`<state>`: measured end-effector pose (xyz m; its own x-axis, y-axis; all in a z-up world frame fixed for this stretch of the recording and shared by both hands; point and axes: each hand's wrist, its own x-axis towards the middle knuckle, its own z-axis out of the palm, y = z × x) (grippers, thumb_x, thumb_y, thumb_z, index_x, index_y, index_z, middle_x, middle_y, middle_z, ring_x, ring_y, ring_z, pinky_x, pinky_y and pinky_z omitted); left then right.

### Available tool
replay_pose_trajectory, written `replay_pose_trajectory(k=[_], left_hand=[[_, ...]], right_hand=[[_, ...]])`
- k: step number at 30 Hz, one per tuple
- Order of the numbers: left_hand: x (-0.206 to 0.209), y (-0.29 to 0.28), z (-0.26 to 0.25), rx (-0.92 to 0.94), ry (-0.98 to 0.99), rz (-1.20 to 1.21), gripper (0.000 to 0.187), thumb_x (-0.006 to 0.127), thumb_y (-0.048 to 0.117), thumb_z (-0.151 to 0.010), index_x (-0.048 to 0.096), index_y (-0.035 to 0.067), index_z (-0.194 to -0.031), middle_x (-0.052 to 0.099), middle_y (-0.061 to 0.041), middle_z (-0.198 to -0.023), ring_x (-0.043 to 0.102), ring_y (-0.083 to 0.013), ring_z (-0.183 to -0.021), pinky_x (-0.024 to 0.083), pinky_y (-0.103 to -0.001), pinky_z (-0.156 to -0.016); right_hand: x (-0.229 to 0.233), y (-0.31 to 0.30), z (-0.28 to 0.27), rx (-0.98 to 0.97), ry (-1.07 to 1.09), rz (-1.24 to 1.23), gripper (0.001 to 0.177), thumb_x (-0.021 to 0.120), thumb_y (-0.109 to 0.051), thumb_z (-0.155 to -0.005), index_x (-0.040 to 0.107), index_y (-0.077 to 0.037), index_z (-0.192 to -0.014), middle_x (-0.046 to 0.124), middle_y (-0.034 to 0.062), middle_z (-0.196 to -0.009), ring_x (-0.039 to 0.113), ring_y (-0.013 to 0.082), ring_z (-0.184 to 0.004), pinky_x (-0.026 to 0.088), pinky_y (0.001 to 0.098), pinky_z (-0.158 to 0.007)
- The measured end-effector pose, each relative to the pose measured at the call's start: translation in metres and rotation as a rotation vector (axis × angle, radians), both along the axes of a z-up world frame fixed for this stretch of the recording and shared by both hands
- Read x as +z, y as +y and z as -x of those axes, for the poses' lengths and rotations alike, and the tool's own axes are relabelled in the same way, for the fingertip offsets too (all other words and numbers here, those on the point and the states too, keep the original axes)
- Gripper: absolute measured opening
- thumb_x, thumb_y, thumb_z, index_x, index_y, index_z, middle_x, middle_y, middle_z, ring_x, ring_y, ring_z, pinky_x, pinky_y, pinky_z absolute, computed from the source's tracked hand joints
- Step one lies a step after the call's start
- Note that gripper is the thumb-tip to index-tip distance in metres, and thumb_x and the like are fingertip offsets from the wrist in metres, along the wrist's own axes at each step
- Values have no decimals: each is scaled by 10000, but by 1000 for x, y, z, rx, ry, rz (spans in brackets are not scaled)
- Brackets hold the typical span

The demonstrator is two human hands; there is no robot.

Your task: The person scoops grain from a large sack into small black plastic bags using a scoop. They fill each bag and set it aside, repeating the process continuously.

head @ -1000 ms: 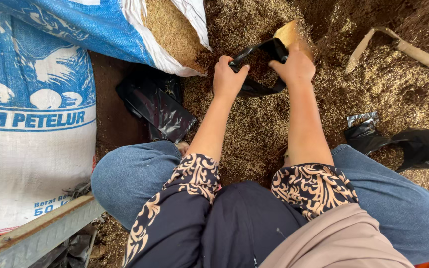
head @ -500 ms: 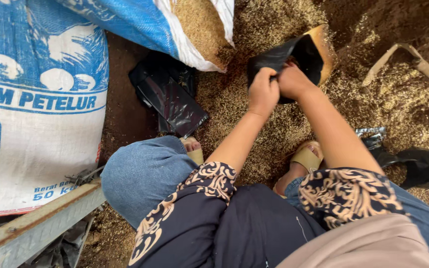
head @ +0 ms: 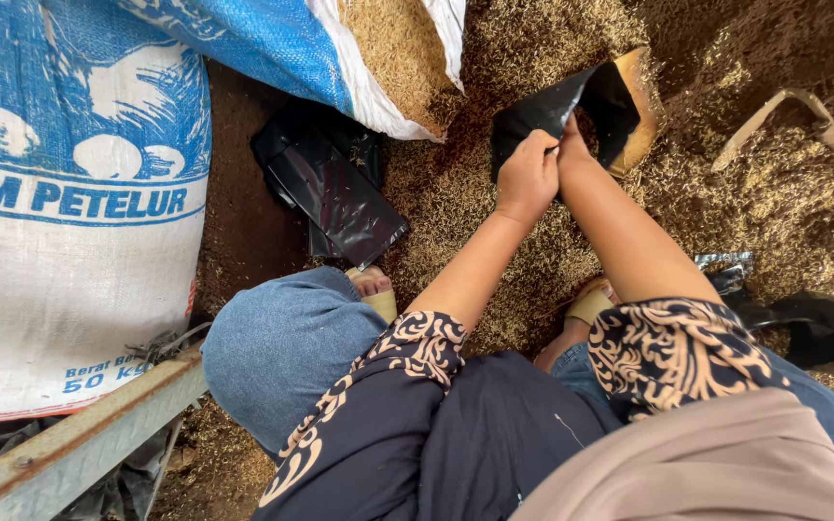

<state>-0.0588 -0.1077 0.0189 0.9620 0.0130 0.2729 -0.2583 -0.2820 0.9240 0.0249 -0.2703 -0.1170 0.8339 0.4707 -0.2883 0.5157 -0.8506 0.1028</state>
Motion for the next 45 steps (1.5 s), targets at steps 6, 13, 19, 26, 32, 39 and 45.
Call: replay_pose_trajectory(k=[6,13,19,26,32,39,45], left_hand=[[22,34,-21,-16,292,79,115,606,161,-950,599,82,-1033,712,-98,-884,717,-286,-794,562,-407,-745],[53,38,-45,-29,177,-323,491,779,202,-803,534,98,-1215,617,-159,-1139,639,-350,-1010,534,-462,-798],[67,18,-91,-61,94,-542,467,792,264,-776,592,99,-1164,616,-169,-1136,646,-382,-991,550,-498,-740],[65,37,-79,-164,240,-440,221,707,247,-908,664,33,-872,693,-137,-781,668,-319,-710,518,-453,-670],[61,81,-24,-509,439,-494,328,739,347,-792,685,23,-804,703,-169,-763,695,-294,-698,551,-408,-692],[78,91,-24,-348,615,-584,741,681,747,-777,683,30,-964,706,-162,-909,693,-311,-861,541,-425,-775],[86,49,-66,4,239,-402,758,730,694,-765,623,31,-1117,645,-154,-1022,673,-360,-916,530,-468,-786]], right_hand=[[75,47,-3,-67,-35,-55,350,617,-272,-836,747,-129,-1127,699,105,-1225,561,310,-1250,440,540,-955],[204,11,56,-747,-51,-704,311,608,-231,-959,752,-122,-1212,706,107,-1283,655,295,-1172,533,440,-1011],[217,9,94,-1238,-292,-531,584,760,-471,-912,589,8,-1200,647,205,-1135,660,369,-1002,554,477,-801],[206,2,74,-1160,-19,-477,334,636,-304,-970,649,-130,-1255,714,163,-1029,700,338,-942,563,473,-811],[198,1,56,-771,-347,-987,186,683,-135,-947,735,-96,-1121,752,102,-1067,714,275,-996,564,405,-911],[189,15,62,-842,-379,-676,451,852,-171,-743,696,-89,-1158,651,135,-1154,565,367,-1143,395,539,-965],[195,8,65,-862,-566,-780,328,834,-249,-941,673,-116,-1193,659,67,-1232,554,269,-1249,442,407,-1125]])
